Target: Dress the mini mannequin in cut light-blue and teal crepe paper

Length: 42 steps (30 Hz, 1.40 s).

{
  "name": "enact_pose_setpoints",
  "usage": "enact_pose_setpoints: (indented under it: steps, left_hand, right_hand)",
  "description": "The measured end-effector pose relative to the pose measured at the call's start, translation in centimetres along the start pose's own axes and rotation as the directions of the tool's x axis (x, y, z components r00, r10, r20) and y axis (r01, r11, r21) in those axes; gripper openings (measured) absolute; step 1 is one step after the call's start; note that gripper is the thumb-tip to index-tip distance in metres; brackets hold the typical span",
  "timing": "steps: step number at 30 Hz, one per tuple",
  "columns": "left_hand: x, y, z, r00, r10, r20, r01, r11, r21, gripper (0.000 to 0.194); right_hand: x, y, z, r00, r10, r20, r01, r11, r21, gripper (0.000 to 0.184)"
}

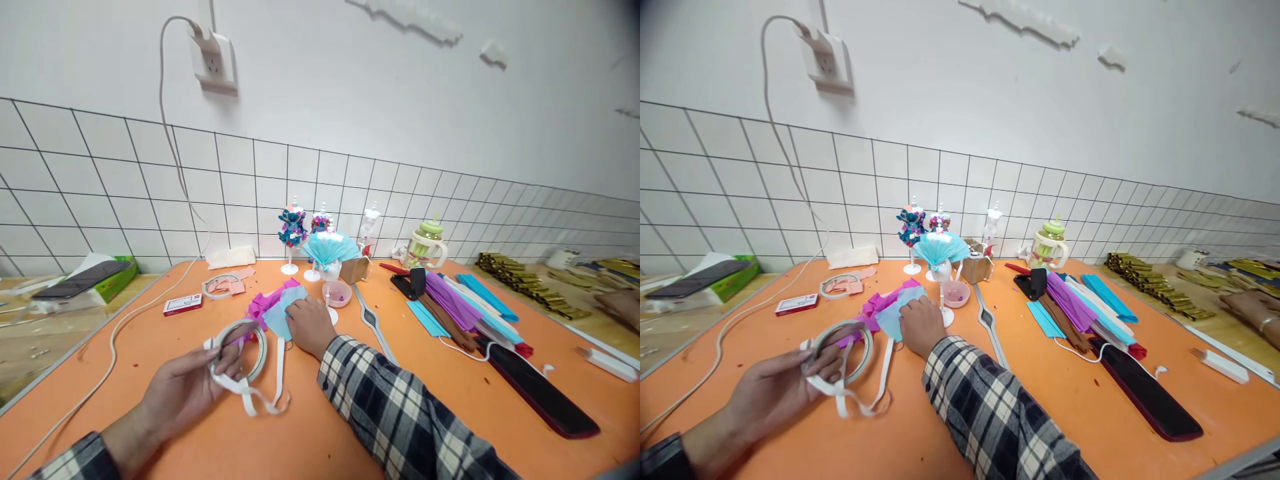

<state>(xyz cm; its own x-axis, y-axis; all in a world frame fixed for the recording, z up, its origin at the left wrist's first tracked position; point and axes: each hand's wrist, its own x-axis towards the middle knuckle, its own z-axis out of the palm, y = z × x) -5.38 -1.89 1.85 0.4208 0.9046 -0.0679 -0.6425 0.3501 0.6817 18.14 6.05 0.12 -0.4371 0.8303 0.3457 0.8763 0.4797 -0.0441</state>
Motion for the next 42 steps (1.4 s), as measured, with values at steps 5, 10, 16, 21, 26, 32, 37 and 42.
enact_pose_setpoints:
  steps: [5, 10, 16, 21, 26, 32, 37, 42]
  left_hand:
    - [0.4, -0.3, -0.7, 0.992, 0.061, -0.114, -0.043, 0.986, 0.16, 0.018]
    - [0.1, -0.3, 0.1, 0.984, 0.175, -0.015, -0.168, 0.964, 0.208, 0.043]
    - [-1.3, -2.8, 1.4, 0.984, 0.106, 0.145, -0.172, 0.79, 0.588, 0.065]
    - [-2.0, -5.2, 1.8, 0.977, -0.047, 0.207, -0.148, 0.547, 0.824, 0.064]
    - [-2.4, -6.0, 2.8, 0.976, -0.078, 0.203, -0.136, 0.51, 0.849, 0.066]
    - [-2.6, -6.1, 3.9, 0.985, -0.055, 0.165, -0.116, 0.499, 0.859, 0.073]
    - [-2.8, -6.3, 4.3, 0.991, -0.001, 0.132, -0.103, 0.618, 0.78, 0.072]
    - [-2.2, -6.4, 4.1, 0.998, 0.039, 0.039, -0.055, 0.625, 0.778, 0.059]
  right_hand:
    - [-0.8, 0.3, -0.3, 0.998, 0.011, -0.056, -0.007, 0.997, 0.077, 0.022]
    - [-3.5, 0.1, -1.3, 0.992, 0.043, -0.121, -0.021, 0.984, 0.177, 0.024]
    - [-8.3, -0.1, -2.4, 0.968, -0.085, -0.237, 0.177, 0.9, 0.397, 0.023]
    - [-10.2, -1.1, -3.7, 0.914, -0.096, -0.395, 0.298, 0.82, 0.489, 0.02]
    - [-10.5, -3.0, -4.3, 0.877, -0.149, -0.456, 0.403, 0.744, 0.533, 0.015]
    - [-10.4, -3.2, -4.1, 0.859, -0.208, -0.468, 0.455, 0.731, 0.51, 0.013]
    - [-10.3, -3.0, -4.1, 0.901, -0.215, -0.377, 0.404, 0.733, 0.547, 0.011]
    - [-10.4, -3.5, -4.2, 0.967, -0.07, -0.246, 0.219, 0.721, 0.657, 0.009]
